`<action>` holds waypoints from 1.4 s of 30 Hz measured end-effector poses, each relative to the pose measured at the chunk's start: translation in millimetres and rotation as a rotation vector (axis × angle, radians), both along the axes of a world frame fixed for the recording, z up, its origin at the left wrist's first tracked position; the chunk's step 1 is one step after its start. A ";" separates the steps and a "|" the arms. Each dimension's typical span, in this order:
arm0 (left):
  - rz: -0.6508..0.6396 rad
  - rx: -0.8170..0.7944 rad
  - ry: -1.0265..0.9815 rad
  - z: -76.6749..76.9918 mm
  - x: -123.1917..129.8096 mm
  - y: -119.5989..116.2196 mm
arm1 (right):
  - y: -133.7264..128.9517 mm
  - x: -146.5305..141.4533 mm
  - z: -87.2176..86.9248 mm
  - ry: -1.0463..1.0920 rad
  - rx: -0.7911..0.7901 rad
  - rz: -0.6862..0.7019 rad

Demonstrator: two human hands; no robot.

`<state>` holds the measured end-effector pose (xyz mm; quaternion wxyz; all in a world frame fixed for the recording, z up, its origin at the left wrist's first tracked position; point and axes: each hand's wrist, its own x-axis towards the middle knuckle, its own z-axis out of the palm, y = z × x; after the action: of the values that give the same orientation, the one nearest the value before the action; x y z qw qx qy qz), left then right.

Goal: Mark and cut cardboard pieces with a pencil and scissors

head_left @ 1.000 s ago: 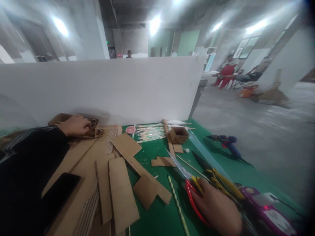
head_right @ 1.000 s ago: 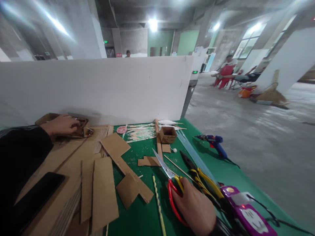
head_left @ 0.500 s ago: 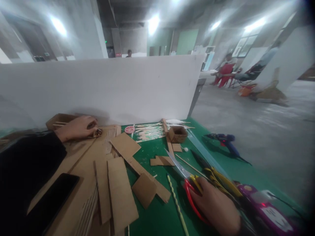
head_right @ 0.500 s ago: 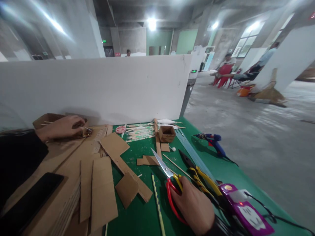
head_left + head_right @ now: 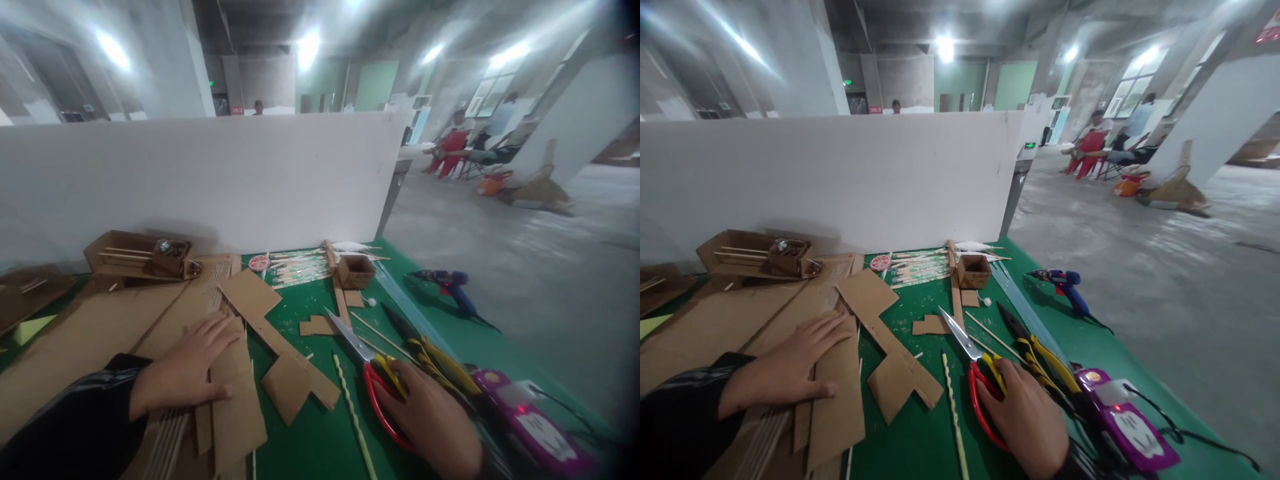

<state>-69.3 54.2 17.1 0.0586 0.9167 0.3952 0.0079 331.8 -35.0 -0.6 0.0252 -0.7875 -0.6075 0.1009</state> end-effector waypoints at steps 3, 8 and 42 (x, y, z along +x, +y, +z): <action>0.008 -0.042 -0.007 6.0 -19.0 2.4 | -0.4 0.2 -2.9 -0.006 0.073 0.011; 0.055 -0.046 0.045 24.3 -28.4 0.0 | -3.2 1.9 -9.2 -0.026 0.156 0.054; 0.347 -0.077 -0.619 43.9 34.1 36.7 | -10.8 -58.6 34.6 0.389 0.230 0.504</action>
<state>-35.2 90.9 61.0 0.2078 0.7872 0.5087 0.2799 273.1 -45.8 34.0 0.2035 -0.5706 -0.7742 0.1831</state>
